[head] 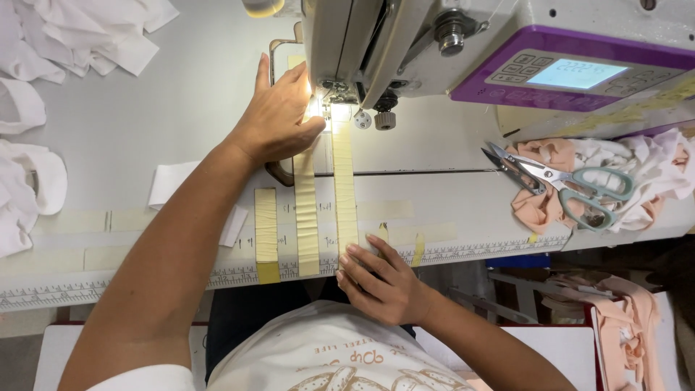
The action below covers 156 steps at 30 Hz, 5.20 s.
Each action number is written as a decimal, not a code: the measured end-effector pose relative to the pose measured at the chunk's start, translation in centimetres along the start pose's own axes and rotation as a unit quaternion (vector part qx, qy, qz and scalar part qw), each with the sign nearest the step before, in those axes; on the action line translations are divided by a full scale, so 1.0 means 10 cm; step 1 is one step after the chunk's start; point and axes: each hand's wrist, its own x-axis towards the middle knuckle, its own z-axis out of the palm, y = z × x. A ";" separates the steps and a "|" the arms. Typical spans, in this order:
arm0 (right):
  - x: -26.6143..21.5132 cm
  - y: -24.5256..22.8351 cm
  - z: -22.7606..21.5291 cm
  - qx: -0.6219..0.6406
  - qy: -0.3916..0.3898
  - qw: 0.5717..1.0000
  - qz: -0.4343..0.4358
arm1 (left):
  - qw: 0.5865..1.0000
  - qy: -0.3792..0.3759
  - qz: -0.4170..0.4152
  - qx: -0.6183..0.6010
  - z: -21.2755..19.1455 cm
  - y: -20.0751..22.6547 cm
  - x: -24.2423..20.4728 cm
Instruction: Using an industrial sewing machine to attach white fabric strips onto a yellow base material at a fast pace.
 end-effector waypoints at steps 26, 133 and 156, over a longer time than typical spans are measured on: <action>0.31 -0.14 -0.20 0.146 0.048 0.976 0.156 | 0.999 0.034 0.006 0.026 0.02 0.06 -0.02; 0.44 -0.03 -0.21 0.201 -0.015 0.966 0.161 | 0.996 0.086 0.038 0.009 0.06 0.00 -0.03; 0.43 -0.02 -0.17 0.188 -0.025 0.972 0.142 | 0.996 0.082 0.039 0.015 0.05 0.00 -0.03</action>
